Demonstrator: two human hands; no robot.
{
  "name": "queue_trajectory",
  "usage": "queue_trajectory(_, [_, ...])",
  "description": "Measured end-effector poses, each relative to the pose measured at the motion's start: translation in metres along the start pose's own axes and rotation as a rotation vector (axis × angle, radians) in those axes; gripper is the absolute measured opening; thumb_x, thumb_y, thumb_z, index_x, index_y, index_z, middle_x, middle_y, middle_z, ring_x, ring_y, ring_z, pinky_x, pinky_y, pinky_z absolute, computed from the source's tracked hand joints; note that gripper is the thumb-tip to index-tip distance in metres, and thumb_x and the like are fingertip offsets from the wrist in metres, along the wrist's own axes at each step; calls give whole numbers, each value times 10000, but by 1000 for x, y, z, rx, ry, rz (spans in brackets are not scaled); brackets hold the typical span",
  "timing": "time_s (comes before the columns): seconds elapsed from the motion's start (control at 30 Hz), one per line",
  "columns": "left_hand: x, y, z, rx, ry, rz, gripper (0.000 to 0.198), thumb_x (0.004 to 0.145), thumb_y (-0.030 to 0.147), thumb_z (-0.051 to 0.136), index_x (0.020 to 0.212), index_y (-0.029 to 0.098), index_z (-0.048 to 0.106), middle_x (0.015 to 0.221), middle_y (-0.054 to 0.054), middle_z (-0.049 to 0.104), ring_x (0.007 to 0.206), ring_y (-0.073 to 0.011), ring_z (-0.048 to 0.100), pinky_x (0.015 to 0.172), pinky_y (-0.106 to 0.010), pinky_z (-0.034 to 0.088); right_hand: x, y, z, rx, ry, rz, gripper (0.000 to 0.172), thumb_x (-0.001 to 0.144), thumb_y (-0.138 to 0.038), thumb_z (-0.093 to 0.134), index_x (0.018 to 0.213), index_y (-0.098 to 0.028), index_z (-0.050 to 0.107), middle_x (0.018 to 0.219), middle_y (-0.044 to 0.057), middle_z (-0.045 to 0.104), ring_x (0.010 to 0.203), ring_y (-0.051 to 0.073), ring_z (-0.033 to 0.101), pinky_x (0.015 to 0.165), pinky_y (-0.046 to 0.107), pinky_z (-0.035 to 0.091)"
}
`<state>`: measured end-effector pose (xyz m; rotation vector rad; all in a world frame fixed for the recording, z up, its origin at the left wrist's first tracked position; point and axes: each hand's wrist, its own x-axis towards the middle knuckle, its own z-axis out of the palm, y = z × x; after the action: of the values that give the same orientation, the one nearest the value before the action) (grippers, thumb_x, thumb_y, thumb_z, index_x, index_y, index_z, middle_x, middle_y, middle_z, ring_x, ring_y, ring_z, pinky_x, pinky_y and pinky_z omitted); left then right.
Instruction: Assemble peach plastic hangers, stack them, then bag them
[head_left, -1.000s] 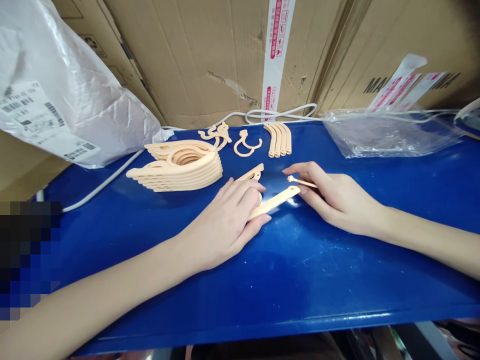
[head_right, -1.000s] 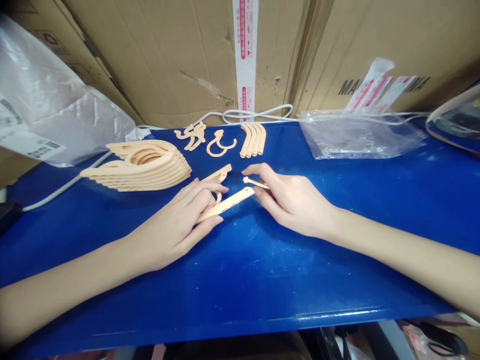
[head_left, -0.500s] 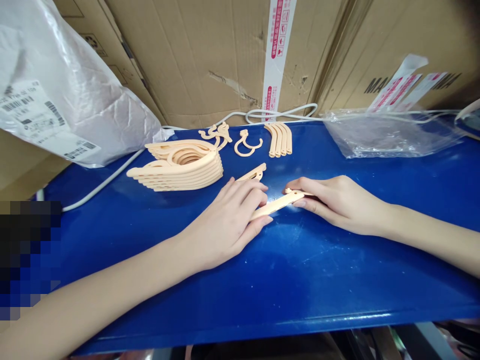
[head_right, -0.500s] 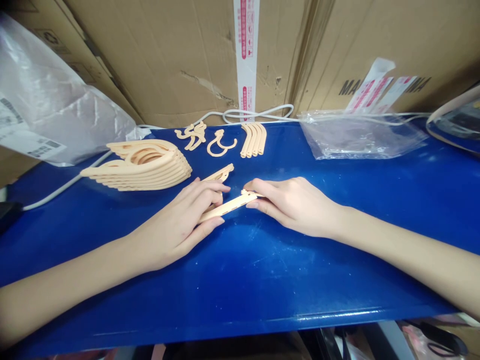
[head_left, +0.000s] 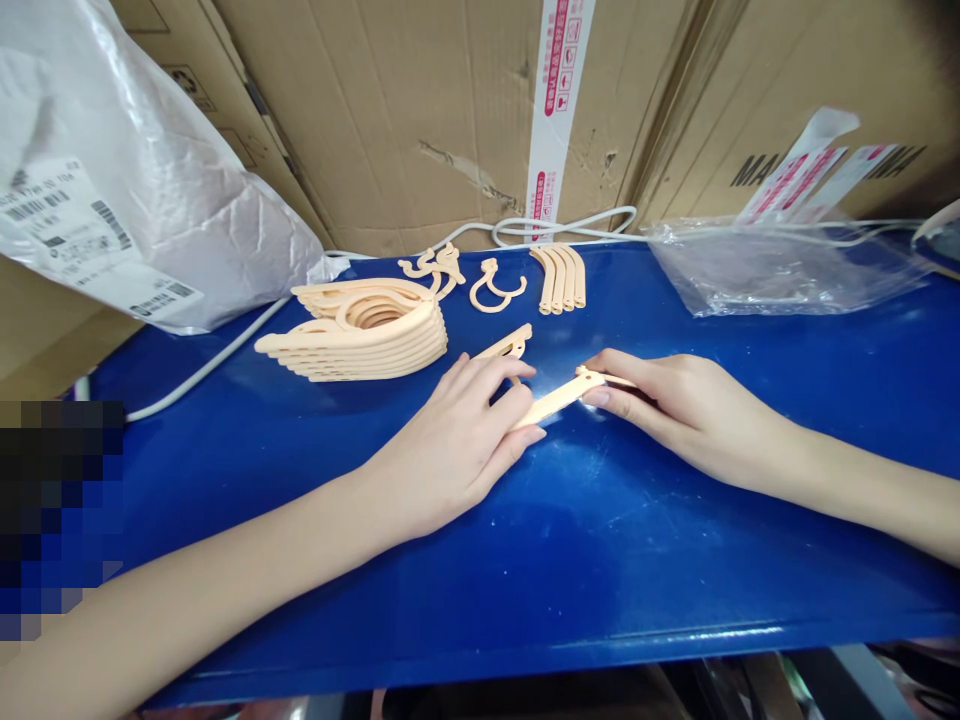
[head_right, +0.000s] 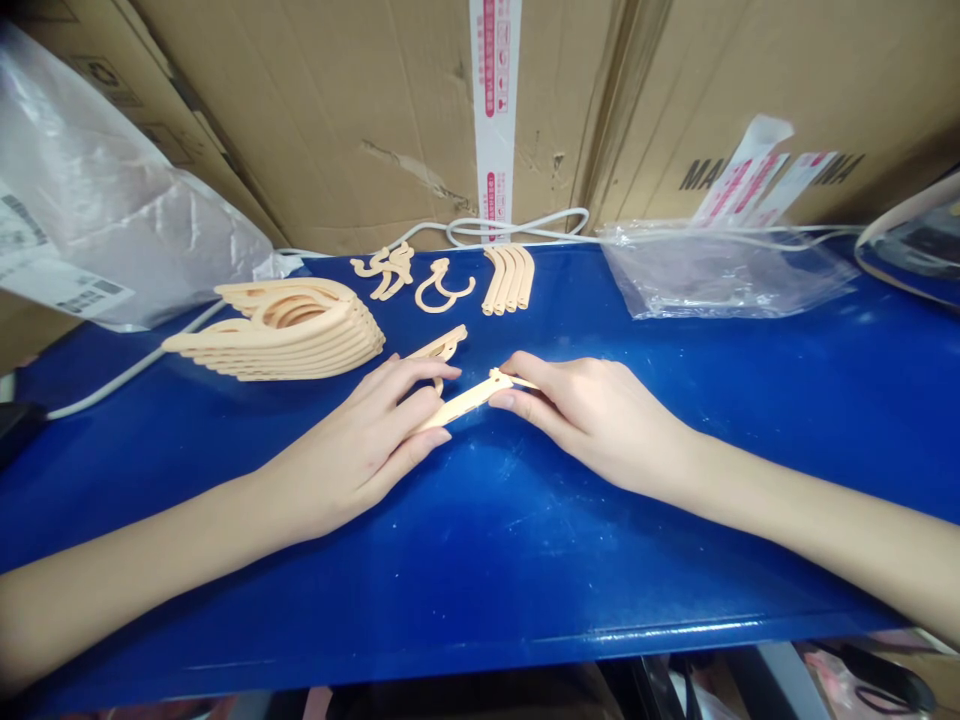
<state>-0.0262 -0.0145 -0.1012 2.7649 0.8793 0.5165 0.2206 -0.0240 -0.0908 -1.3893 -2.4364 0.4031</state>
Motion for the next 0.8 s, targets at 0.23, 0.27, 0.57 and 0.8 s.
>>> queue_trajectory(0.23, [-1, 0, 1, 20, 7, -17, 280, 1034, 354, 341, 1061, 167, 548, 1368, -134, 474, 1306, -277, 405, 1107, -494, 357, -1, -3, 3, 35, 29, 82, 398, 989, -550, 348, 1078, -239, 579, 835, 9, 707, 668, 183, 650, 597, 283, 400])
queue_trajectory(0.27, [-1, 0, 1, 21, 4, -17, 281, 1034, 352, 341, 1059, 165, 549, 1370, -135, 473, 1309, -276, 404, 1113, -495, 351, -1, -3, 3, 37, 28, 89, 397, 987, -554, 349, 1076, -241, 578, 833, 5, 705, 669, 182, 649, 599, 283, 400])
queue_trajectory(0.57, [-1, 0, 2, 26, 17, -5, 277, 1035, 352, 345, 1059, 158, 541, 1383, -142, 464, 1318, -277, 397, 1107, -493, 352, 0, -2, 4, 61, 44, 83, 377, 990, -535, 366, 1050, -232, 582, 805, -9, 689, 636, 152, 620, 584, 265, 391])
queue_trajectory(0.8, [0, 1, 1, 25, 9, -20, 245, 1036, 347, 338, 991, 179, 511, 1370, -134, 473, 1307, -271, 408, 1110, -510, 343, 0, -4, 3, 81, 64, 45, 389, 993, -534, 356, 926, -219, 574, 704, -15, 646, 561, 133, 576, 535, 245, 366])
